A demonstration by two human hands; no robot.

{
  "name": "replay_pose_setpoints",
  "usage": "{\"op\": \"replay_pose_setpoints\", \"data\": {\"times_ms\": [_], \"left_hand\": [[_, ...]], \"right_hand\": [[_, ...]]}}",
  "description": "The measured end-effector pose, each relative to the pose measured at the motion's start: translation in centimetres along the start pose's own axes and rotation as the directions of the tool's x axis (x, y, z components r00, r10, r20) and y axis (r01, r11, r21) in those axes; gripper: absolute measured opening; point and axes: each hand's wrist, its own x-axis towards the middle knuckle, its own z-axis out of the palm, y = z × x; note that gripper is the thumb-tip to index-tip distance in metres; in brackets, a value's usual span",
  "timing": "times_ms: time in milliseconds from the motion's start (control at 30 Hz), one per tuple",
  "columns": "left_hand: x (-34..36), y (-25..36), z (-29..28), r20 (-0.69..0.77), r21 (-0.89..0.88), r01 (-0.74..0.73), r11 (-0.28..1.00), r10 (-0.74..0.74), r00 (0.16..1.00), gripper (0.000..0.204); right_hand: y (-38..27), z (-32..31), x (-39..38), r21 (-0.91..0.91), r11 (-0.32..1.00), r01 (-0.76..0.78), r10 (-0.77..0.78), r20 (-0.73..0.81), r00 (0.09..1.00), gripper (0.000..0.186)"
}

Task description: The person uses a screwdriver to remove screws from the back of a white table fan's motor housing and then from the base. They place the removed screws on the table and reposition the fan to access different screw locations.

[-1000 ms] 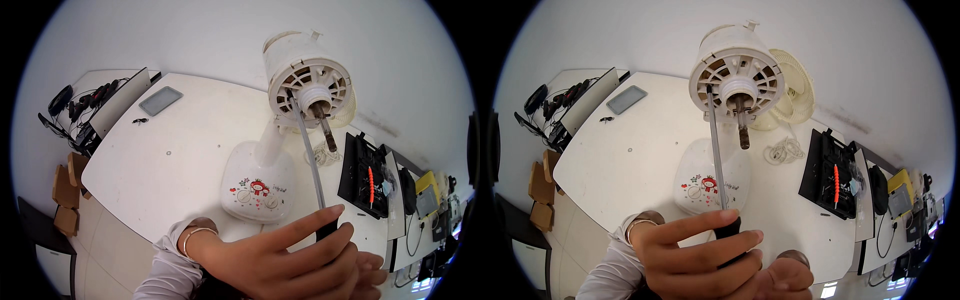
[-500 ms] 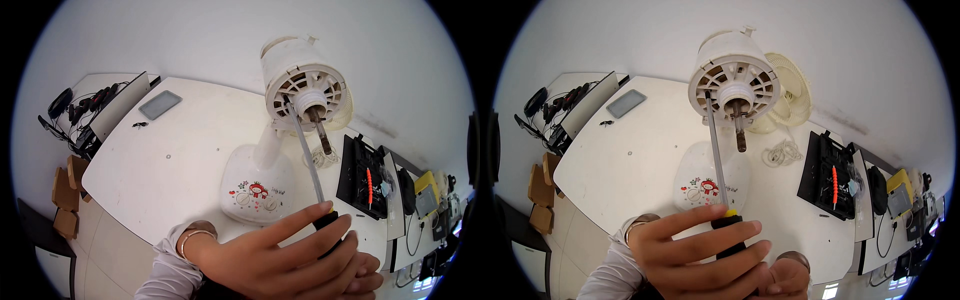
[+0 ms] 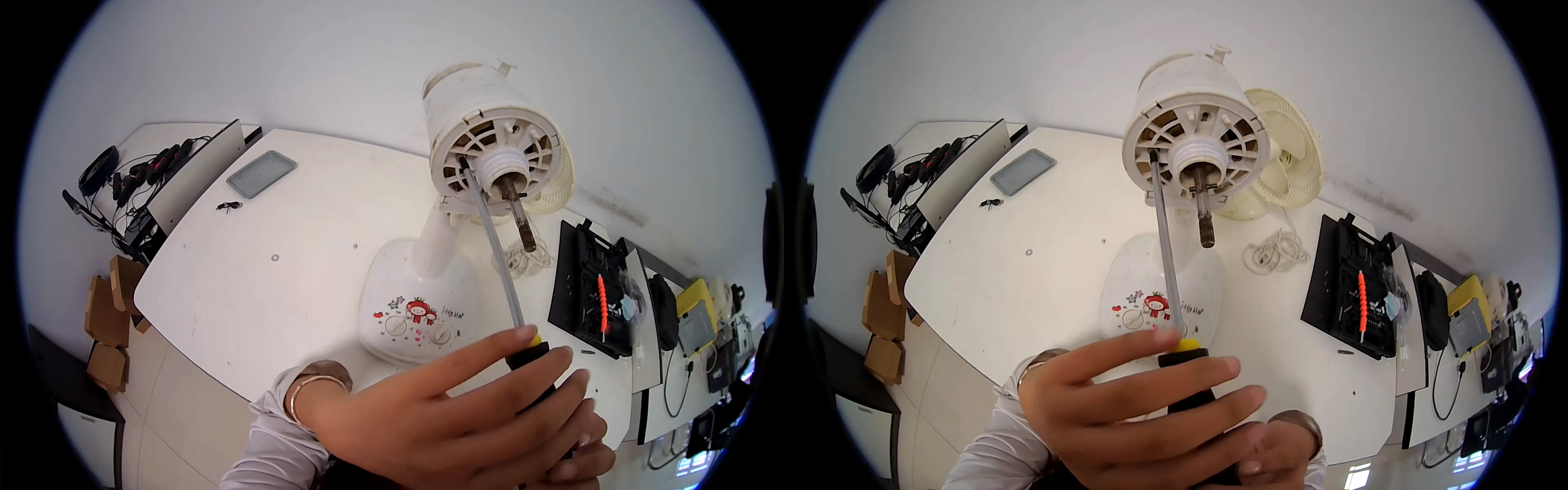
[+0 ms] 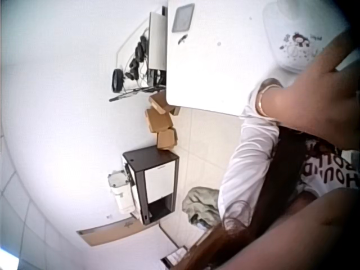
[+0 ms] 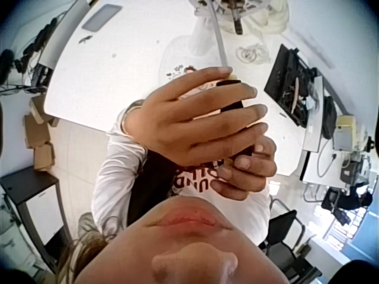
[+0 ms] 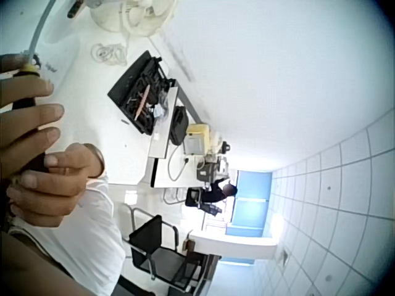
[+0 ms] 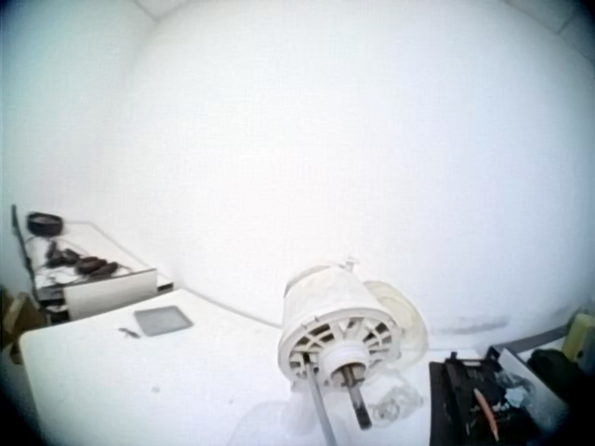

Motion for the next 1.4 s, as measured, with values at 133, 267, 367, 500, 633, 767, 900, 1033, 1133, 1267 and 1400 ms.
{"op": "replay_pose_setpoints", "data": {"times_ms": [133,267,367,500,633,767,900,1033,1133,1267,1400], "left_hand": [[0.4,0.1,-1.6,0.194,0.076,-0.016,0.997,0.001,0.981,0.014],[1.0,1.5,-2.3,0.310,0.230,0.076,0.970,-0.147,0.939,0.009],[0.5,0.9,-1.9,0.207,0.190,0.040,0.981,-0.080,0.975,0.009],[2.2,2.2,-2.4,0.329,0.146,0.284,0.948,-0.317,0.890,0.010],[1.3,1.2,-2.7,0.375,0.193,0.123,0.973,-0.189,0.908,0.014],[0.7,0.3,-1.9,0.251,0.151,0.002,0.989,-0.040,0.967,0.014],[-0.2,-0.6,-2.3,0.148,-0.022,0.005,1.000,-0.002,0.989,0.020],[0.0,-0.9,-1.7,0.191,0.073,-0.134,0.988,0.118,0.974,0.014],[0.2,-0.5,-1.9,0.172,0.160,-0.087,0.983,0.059,0.983,0.011],[1.1,0.8,-2.0,0.221,0.136,0.085,0.987,-0.114,0.969,0.016],[1.0,0.7,-2.0,0.244,0.208,0.149,0.967,-0.199,0.949,0.017]], "right_hand": [[0.4,-0.5,0.4,-0.083,0.996,0.025,-0.007,0.204,0.979,0.012],[0.2,-1.8,2.2,-0.116,0.993,-0.039,0.084,0.415,0.906,0.017],[-0.5,-3.8,2.4,0.119,0.980,-0.157,0.074,0.516,0.853,0.019],[0.8,-4.3,2.3,0.119,0.992,-0.042,-0.033,0.568,0.823,0.019],[0.1,-2.9,1.8,-0.077,0.996,-0.035,0.068,0.485,0.872,0.016],[-0.1,-4.5,2.8,0.044,0.991,-0.129,0.080,0.582,0.809,0.013],[0.7,-5.0,1.9,0.256,0.952,-0.166,-0.018,0.589,0.808,0.011],[0.8,-2.0,2.2,0.006,1.000,-0.021,0.015,0.485,0.874,0.014],[0.0,-1.5,2.7,-0.097,0.990,-0.101,0.136,0.491,0.861,0.017],[0.6,-4.6,3.6,0.115,0.983,-0.142,0.040,0.622,0.782,0.020],[1.6,-3.8,2.0,0.266,0.959,-0.102,-0.072,0.573,0.817,0.012]]}}
